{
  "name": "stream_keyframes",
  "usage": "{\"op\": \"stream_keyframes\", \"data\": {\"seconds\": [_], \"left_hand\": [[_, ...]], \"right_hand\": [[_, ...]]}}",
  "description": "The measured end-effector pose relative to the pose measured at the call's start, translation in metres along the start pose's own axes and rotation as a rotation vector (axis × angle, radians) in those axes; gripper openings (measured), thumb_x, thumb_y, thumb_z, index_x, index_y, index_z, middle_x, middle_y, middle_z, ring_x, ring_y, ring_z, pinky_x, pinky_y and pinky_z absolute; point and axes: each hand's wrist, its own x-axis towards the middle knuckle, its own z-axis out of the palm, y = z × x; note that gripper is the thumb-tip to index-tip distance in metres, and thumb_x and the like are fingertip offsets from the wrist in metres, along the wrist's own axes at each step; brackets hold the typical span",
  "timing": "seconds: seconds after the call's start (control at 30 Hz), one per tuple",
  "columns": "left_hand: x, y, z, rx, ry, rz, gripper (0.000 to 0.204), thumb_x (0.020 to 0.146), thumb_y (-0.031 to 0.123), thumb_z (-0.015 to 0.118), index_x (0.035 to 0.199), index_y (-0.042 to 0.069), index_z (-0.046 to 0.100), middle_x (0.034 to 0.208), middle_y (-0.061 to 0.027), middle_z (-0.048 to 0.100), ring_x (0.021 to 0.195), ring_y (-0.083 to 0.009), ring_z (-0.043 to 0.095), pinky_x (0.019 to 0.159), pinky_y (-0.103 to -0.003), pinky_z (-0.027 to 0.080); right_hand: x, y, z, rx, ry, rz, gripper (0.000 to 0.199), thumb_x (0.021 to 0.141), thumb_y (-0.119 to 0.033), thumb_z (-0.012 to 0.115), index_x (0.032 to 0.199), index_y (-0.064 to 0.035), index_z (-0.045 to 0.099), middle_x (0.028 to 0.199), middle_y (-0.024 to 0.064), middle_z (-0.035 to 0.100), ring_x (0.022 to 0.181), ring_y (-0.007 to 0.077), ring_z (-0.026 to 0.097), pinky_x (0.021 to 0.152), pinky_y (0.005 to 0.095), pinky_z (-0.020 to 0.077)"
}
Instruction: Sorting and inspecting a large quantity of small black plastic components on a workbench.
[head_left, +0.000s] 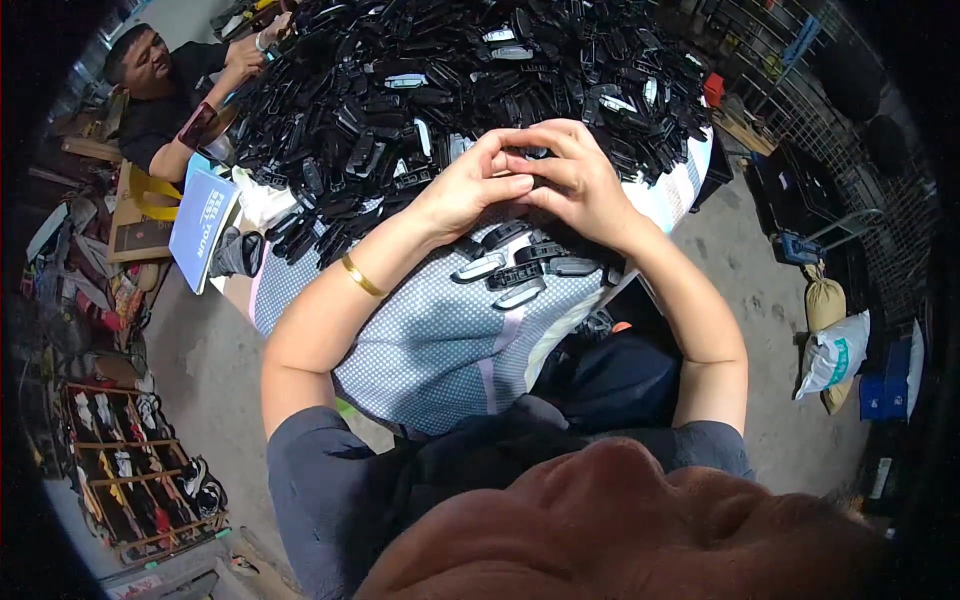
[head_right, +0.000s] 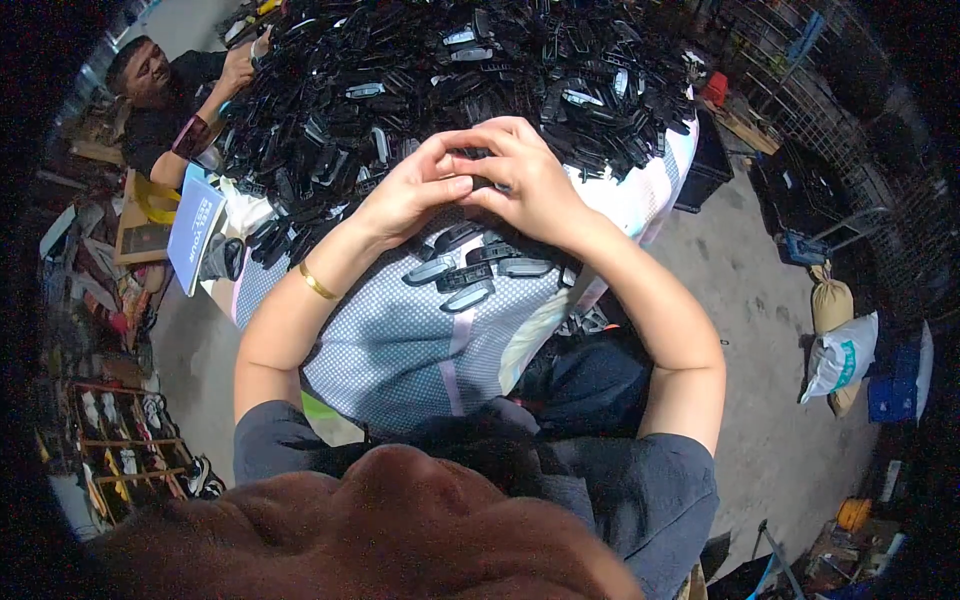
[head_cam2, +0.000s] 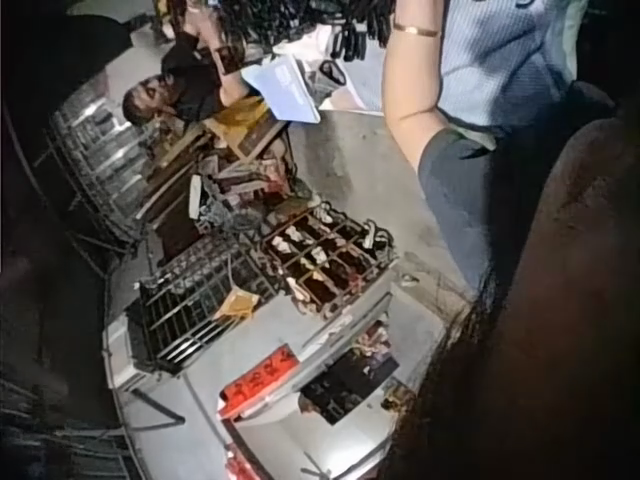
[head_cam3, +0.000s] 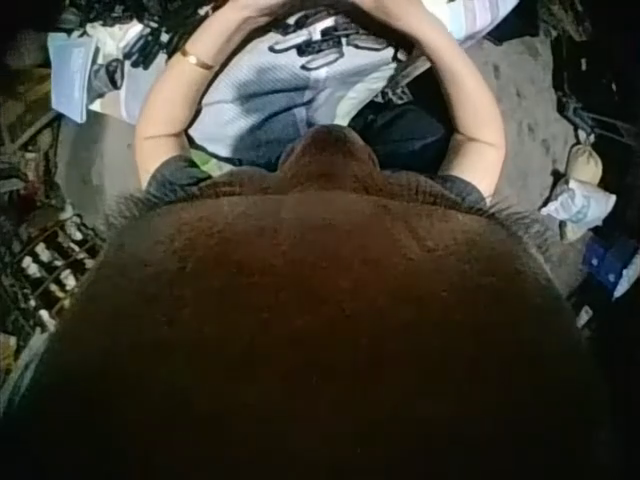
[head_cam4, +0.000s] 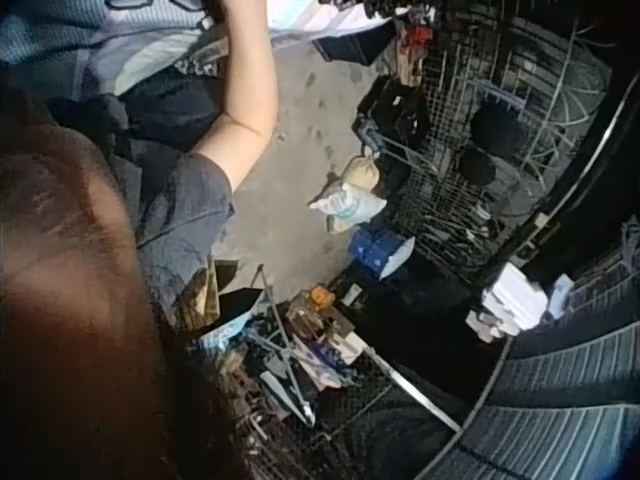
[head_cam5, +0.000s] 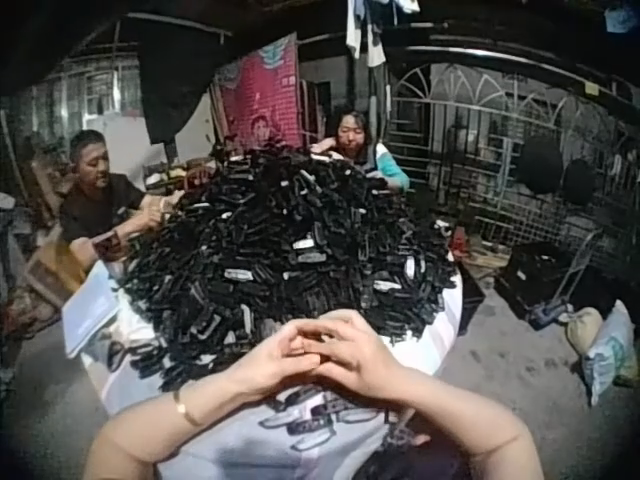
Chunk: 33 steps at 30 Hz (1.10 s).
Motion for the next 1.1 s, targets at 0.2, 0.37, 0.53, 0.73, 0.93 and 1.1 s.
{"op": "stream_keyframes", "data": {"seconds": [0.2, 0.37, 0.53, 0.73, 0.93, 1.1], "left_hand": [[-0.006, 0.002, -0.005, 0.736, -0.088, 0.013, 0.05, 0.081, 0.009, 0.062, 0.125, 0.003, 0.039, 0.092, -0.0032, 0.057, 0.085, -0.0089, 0.053, 0.078, -0.024, 0.044], [0.003, 0.003, 0.009, 0.912, 0.137, 0.089, 0.033, 0.081, 0.011, 0.062, 0.112, 0.004, 0.054, 0.081, -0.0128, 0.061, 0.075, -0.0176, 0.061, 0.069, -0.029, 0.047], [0.02, -0.008, -0.008, 1.504, 0.032, 0.589, 0.034, 0.073, 0.002, 0.06, 0.107, 0.006, 0.06, 0.108, -0.0114, 0.058, 0.088, -0.0289, 0.056, 0.079, -0.036, 0.048], [0.017, -0.012, -0.01, 1.551, -0.014, 0.6, 0.023, 0.075, 0.007, 0.062, 0.098, 0.004, 0.06, 0.097, -0.0111, 0.057, 0.089, -0.0269, 0.054, 0.078, -0.034, 0.047], [0.008, -0.001, -0.004, 1.168, 0.242, 0.436, 0.03, 0.074, 0.007, 0.066, 0.102, 0.002, 0.059, 0.086, -0.0094, 0.054, 0.074, -0.02, 0.056, 0.068, -0.029, 0.047], [0.007, 0.003, -0.001, 0.325, 0.305, 0.147, 0.031, 0.073, 0.001, 0.069, 0.098, -0.001, 0.051, 0.078, -0.0046, 0.058, 0.067, -0.0081, 0.057, 0.059, -0.021, 0.048]], "right_hand": [[0.026, 0.05, -0.029, 0.115, -0.088, 0.333, 0.022, 0.079, -0.014, 0.063, 0.098, -0.0034, 0.065, 0.102, 0.011, 0.062, 0.093, 0.0213, 0.06, 0.079, 0.0308, 0.0476], [0.041, 0.072, -0.001, -0.588, -0.039, 0.23, 0.019, 0.077, -0.018, 0.062, 0.09, -0.0046, 0.066, 0.085, 0.0101, 0.063, 0.081, 0.0282, 0.06, 0.071, 0.0376, 0.0498], [0.054, 0.077, 0.018, -0.753, -0.174, 0.234, 0.02, 0.071, -0.014, 0.061, 0.089, -0.0073, 0.064, 0.081, 0.0094, 0.062, 0.081, 0.028, 0.058, 0.07, 0.0386, 0.0502], [0.053, 0.074, 0.017, -0.666, -0.045, 0.181, 0.028, 0.069, -0.012, 0.063, 0.096, -0.0085, 0.061, 0.08, 0.0099, 0.062, 0.079, 0.0278, 0.059, 0.069, 0.0379, 0.0496], [0.033, 0.029, 0.0, -0.164, 0.2, 0.24, 0.023, 0.07, -0.015, 0.072, 0.089, -0.0036, 0.063, 0.079, 0.0106, 0.062, 0.067, 0.0215, 0.063, 0.06, 0.0284, 0.0504], [0.01, -0.002, 0.009, -0.125, 0.236, 0.142, 0.019, 0.074, -0.006, 0.067, 0.091, -0.0006, 0.062, 0.081, 0.0106, 0.061, 0.067, 0.0223, 0.062, 0.058, 0.0276, 0.0492]]}}
